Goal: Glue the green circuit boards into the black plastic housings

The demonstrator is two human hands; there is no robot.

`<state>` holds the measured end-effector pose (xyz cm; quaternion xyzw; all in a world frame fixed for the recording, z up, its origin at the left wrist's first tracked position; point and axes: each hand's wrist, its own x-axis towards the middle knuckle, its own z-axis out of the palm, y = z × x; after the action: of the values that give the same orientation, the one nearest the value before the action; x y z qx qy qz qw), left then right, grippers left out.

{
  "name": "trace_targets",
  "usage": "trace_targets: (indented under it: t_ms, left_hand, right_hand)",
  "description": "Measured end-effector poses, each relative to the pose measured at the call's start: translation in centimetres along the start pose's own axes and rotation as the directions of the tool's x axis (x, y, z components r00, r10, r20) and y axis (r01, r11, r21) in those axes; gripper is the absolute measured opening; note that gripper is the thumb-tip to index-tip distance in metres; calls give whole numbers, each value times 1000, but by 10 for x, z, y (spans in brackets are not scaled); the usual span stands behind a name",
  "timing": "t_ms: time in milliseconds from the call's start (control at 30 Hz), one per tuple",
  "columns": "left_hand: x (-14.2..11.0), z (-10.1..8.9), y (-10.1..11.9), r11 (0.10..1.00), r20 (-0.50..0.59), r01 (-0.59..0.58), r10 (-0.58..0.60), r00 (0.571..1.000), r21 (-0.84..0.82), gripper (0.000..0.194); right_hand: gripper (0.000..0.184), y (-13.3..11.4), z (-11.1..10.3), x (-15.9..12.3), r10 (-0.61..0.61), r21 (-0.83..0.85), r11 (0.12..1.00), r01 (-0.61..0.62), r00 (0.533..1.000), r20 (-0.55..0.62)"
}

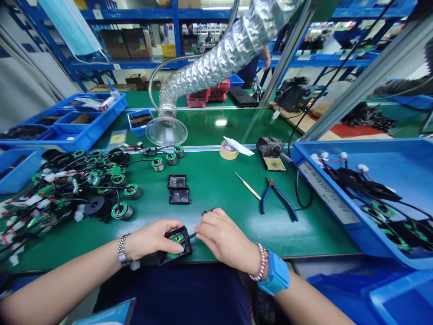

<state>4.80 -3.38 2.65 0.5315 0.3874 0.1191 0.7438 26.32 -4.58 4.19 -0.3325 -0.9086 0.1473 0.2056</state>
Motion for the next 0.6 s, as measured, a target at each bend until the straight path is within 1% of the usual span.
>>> trace_targets:
  t_ms: [100, 167, 233, 400, 500, 600]
  left_hand:
    - [3, 3, 0, 998, 7, 26, -26, 1000, -63, 38]
    - [2, 5, -1, 997, 32, 46, -45, 998, -56, 40]
    - [2, 5, -1, 1000, 11, 22, -22, 1000, 12, 39]
    - [2, 6, 4, 981, -58, -45, 57, 997, 189, 30]
    - [3, 7, 6, 970, -71, -63, 82, 994, 237, 27]
    - [3, 8, 5, 966, -61, -85, 103, 993, 246, 24]
  right_hand:
    - [26, 0, -1, -1, -19, 6, 1000, 19, 1000, 14]
    - [27, 1, -1, -1, -43, 22, 999, 42, 998, 45]
    - [28, 1, -1, -1, -65, 49, 997, 62, 996, 62]
    - [31, 1, 0, -1, -96, 116, 989, 90, 994, 51]
    - [31, 3, 3, -1, -99, 121, 989, 91, 993, 62]
    - [32, 3, 2, 0, -91, 142, 987, 81, 994, 64]
